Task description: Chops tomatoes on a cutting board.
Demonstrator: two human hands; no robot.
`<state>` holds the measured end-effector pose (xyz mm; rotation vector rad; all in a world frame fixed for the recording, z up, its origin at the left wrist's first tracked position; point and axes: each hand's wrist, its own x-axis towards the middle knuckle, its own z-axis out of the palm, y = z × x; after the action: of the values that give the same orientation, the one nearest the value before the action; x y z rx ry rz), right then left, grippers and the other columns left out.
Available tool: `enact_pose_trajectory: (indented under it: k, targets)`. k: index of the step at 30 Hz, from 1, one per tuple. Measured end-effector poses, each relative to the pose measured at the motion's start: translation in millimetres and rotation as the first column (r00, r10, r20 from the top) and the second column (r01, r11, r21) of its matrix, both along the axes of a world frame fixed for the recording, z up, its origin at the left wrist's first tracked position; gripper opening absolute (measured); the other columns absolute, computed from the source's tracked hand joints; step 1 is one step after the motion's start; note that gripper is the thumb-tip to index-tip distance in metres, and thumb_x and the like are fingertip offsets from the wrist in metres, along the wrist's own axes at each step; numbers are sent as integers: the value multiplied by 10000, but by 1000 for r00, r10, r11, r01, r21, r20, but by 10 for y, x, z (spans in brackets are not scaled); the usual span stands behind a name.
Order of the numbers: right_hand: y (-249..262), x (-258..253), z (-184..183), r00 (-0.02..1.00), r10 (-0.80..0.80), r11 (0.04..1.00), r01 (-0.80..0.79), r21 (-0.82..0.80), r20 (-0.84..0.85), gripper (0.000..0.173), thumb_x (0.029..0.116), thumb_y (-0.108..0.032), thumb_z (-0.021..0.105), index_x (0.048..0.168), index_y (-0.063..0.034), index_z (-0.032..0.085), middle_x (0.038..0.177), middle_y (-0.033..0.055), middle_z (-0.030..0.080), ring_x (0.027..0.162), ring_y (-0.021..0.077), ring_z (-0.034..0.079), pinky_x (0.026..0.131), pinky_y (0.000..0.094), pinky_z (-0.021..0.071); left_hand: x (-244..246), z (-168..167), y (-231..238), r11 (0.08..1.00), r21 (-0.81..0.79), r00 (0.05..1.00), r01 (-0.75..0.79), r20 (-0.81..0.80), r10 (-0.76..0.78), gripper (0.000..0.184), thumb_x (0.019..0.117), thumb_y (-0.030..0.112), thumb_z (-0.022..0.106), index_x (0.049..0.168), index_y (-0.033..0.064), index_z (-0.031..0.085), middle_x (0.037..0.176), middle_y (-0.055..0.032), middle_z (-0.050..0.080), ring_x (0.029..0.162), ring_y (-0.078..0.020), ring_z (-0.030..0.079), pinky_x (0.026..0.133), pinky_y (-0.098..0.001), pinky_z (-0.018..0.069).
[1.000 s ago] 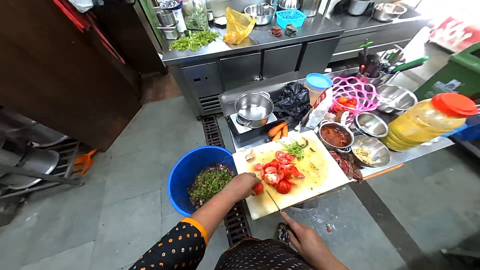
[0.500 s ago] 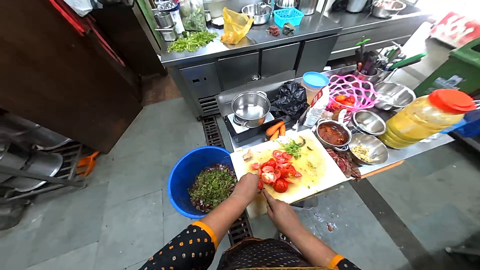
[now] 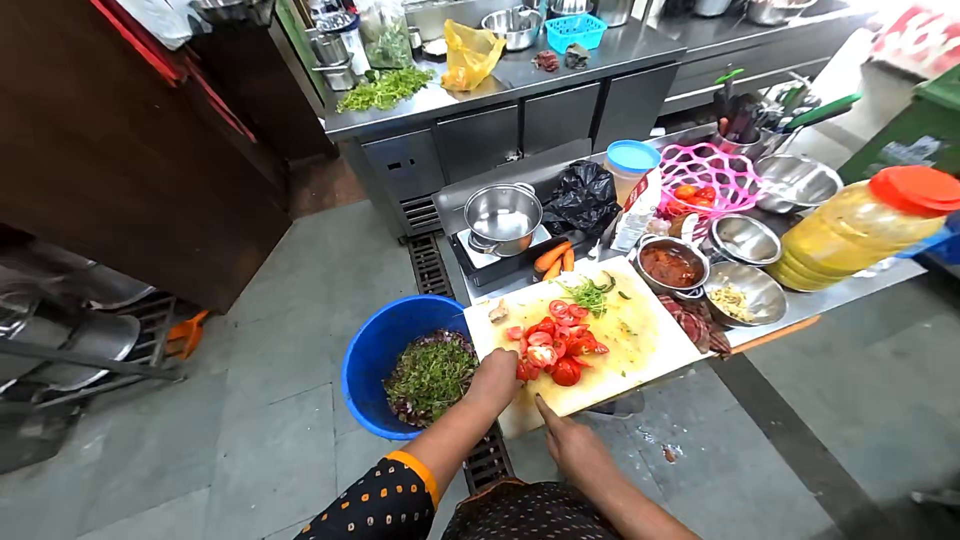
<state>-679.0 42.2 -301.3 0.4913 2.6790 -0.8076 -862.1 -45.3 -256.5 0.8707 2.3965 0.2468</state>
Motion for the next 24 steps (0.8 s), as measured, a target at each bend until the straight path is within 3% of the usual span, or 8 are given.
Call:
enact_pose_trajectory:
  k: [5, 8, 14, 20, 24]
  targets:
    - [-59, -69, 148, 998, -35, 998, 32, -55, -48, 580, 1048, -229, 465, 1615, -274, 352, 1023, 138, 726, 898, 312, 721, 830, 507, 582, -6, -68, -45, 999, 39, 1000, -25, 8, 25, 354, 863, 197, 794, 1145, 5, 699, 1142, -204, 671, 1105, -356, 657, 968, -522, 546]
    - [-30, -274, 0, 998, -21, 999, 19, -39, -50, 582, 1039, -211, 478, 1607, -266, 360, 999, 126, 726, 918, 305, 722, 849, 495, 581, 11, -59, -60, 999, 38, 1000, -19, -10, 19, 345, 882, 214, 786, 1144, 8, 692, 1123, -194, 675, 1090, -342, 666, 960, -503, 553]
    - [-112, 165, 16, 996, -42, 998, 39, -50, -75, 582, 1043, -236, 468, 1614, -257, 352, 1039, 140, 725, 872, 316, 724, 809, 507, 590, -20, -140, -189, 992, 120, 999, -39, -17, 41, 342, 882, 239, 787, 1142, 32, 707, 1113, -170, 689, 1087, -317, 670, 970, -481, 549]
    - [-140, -275, -3, 997, -69, 995, 66, -73, -45, 596, 1033, -206, 486, 1610, -278, 358, 982, 129, 730, 897, 307, 725, 830, 503, 584, 3, -199, -257, 986, 164, 998, -43, -34, 50, 317, 880, 228, 792, 1137, 59, 717, 1091, -143, 698, 1063, -291, 681, 955, -471, 560]
    - [-191, 117, -89, 999, -30, 999, 28, -41, -29, 583, 1050, -224, 443, 1620, -276, 335, 1035, 151, 727, 906, 336, 726, 825, 531, 584, 33, -219, -302, 981, 185, 997, -63, -32, 70, 307, 890, 228, 787, 1124, 43, 715, 1089, -149, 704, 1061, -295, 686, 960, -475, 559]
